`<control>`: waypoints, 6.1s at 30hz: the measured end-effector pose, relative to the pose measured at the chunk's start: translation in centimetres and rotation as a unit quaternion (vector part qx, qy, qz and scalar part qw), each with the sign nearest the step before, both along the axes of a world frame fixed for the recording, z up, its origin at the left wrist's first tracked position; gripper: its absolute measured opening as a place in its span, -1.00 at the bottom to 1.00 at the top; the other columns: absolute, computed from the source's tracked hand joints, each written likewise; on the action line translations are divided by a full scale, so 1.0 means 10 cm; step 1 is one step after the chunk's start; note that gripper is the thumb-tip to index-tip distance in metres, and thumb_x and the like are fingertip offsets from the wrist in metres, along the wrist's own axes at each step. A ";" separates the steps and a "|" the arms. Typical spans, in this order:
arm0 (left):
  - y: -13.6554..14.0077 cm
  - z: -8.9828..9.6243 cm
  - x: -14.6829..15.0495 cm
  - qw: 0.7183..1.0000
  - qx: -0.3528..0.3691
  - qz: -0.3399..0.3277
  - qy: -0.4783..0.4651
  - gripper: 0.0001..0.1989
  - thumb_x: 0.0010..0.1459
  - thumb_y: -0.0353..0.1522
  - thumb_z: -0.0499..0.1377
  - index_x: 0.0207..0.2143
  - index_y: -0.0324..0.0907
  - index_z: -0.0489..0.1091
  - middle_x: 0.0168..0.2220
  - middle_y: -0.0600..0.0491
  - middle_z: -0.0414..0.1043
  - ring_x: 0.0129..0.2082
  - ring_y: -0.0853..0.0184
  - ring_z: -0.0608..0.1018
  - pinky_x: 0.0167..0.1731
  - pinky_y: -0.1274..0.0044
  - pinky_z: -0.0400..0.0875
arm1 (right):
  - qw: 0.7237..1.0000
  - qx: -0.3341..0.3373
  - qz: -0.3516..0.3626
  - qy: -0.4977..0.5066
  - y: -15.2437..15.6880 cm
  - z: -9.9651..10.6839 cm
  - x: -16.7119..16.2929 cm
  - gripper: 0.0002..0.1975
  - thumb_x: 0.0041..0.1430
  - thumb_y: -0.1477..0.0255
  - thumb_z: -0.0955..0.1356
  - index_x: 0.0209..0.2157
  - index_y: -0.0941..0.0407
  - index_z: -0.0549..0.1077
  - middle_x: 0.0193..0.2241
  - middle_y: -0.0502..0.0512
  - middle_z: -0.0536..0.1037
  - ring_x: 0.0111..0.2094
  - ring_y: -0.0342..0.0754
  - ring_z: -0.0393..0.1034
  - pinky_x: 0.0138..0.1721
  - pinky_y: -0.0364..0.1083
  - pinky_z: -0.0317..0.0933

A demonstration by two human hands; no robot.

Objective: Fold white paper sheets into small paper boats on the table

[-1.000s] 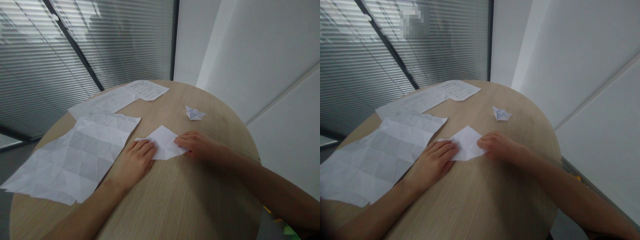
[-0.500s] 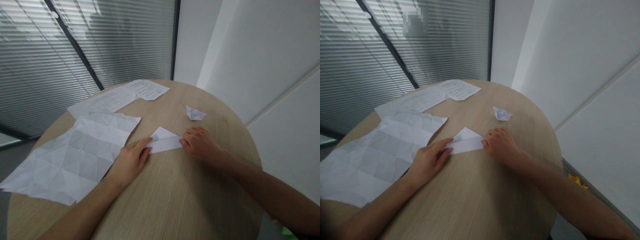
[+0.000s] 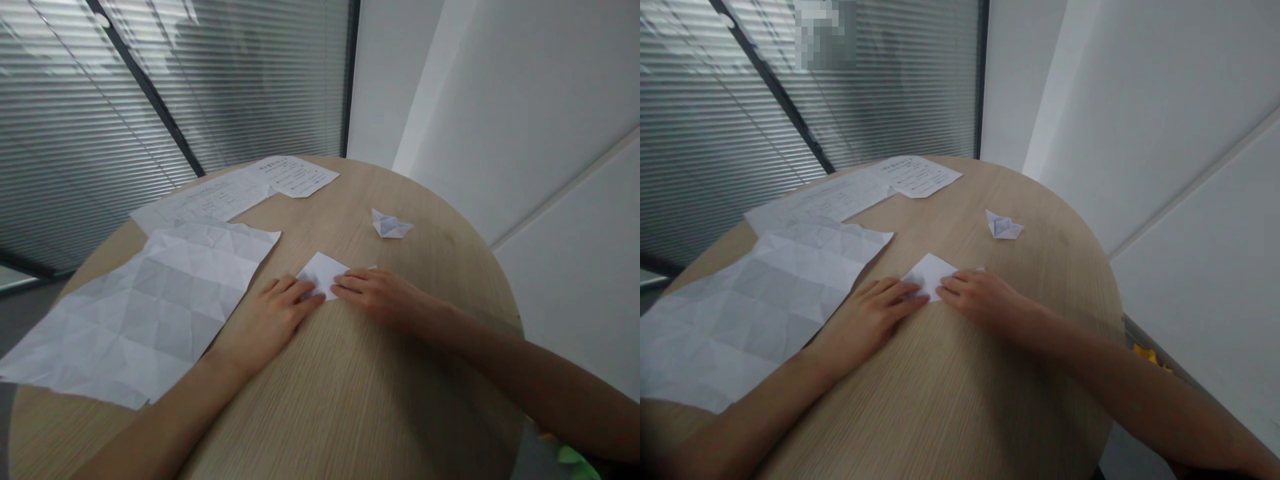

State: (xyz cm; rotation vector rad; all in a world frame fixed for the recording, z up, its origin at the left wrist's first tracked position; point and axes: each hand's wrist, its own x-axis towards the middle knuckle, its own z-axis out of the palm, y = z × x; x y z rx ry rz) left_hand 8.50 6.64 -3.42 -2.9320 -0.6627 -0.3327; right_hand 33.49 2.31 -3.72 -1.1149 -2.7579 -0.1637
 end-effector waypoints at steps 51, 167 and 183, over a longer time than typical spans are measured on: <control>-0.36 0.09 0.32 0.872 -0.276 0.145 -0.376 -0.75 0.19 -0.40 0.11 -0.06 -0.16 0.39 -0.28 0.04 0.51 -0.32 0.34 0.57 -0.44 0.56 0.50 | 0.762 -0.219 -0.143 0.593 -0.17 0.04 -0.56 -0.66 0.15 0.34 0.37 -0.04 0.08 0.31 -0.16 0.14 0.51 -0.22 -0.04 0.48 -0.29 -0.05 0.42; -0.02 -0.03 -0.10 0.978 -0.118 0.045 -0.168 -0.72 0.36 -0.36 -0.01 0.04 -0.21 0.36 -0.22 -0.01 0.56 -0.32 0.31 0.60 -0.28 0.49 0.53 | 0.962 -0.093 -0.136 0.218 0.01 -0.10 -0.08 -0.68 0.27 0.55 0.29 0.05 0.16 0.40 -0.10 0.19 0.60 -0.14 0.00 0.49 -0.04 0.01 0.29; 0.01 -0.06 -0.05 0.997 -0.067 0.022 -0.007 -0.51 0.23 -0.52 0.05 0.21 -0.18 0.27 0.23 -0.07 0.32 0.20 0.11 0.34 0.17 0.20 0.26 | 0.958 -0.111 -0.186 0.190 0.01 -0.06 -0.15 -0.74 0.24 0.49 0.34 -0.03 0.20 0.48 -0.10 0.22 0.54 -0.02 0.06 0.38 0.08 0.06 0.23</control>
